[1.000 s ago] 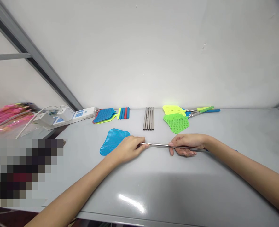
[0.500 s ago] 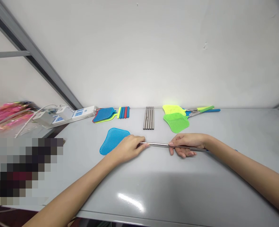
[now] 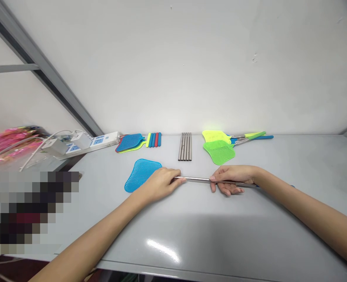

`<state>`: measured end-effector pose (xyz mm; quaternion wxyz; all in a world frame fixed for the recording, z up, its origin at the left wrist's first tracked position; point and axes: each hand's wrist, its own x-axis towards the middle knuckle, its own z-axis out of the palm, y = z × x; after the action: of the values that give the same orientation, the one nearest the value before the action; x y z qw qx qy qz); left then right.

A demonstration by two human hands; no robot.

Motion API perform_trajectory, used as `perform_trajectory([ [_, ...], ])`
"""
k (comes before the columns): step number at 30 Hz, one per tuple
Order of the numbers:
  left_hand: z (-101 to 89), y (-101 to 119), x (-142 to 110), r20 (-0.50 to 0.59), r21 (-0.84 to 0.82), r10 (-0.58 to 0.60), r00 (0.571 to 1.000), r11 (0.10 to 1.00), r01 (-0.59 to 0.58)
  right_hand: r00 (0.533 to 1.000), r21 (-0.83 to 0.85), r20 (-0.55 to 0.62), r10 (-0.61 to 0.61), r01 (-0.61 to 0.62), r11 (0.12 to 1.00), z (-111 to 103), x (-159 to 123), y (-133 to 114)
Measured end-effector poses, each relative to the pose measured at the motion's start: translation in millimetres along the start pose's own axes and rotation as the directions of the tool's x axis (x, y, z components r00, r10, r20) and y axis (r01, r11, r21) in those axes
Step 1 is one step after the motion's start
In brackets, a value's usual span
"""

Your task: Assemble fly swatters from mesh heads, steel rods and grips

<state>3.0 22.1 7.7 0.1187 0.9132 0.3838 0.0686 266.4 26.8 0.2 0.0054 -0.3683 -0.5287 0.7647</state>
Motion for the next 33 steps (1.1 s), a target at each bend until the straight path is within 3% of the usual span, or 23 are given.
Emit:
perform_trajectory([
  [33, -0.2, 0.2, 0.3, -0.002, 0.020, 0.017, 1.000, 1.000, -0.017, 1.000, -0.053, 0.010, -0.023, 0.024, 0.998, 0.8, -0.3, -0.3],
])
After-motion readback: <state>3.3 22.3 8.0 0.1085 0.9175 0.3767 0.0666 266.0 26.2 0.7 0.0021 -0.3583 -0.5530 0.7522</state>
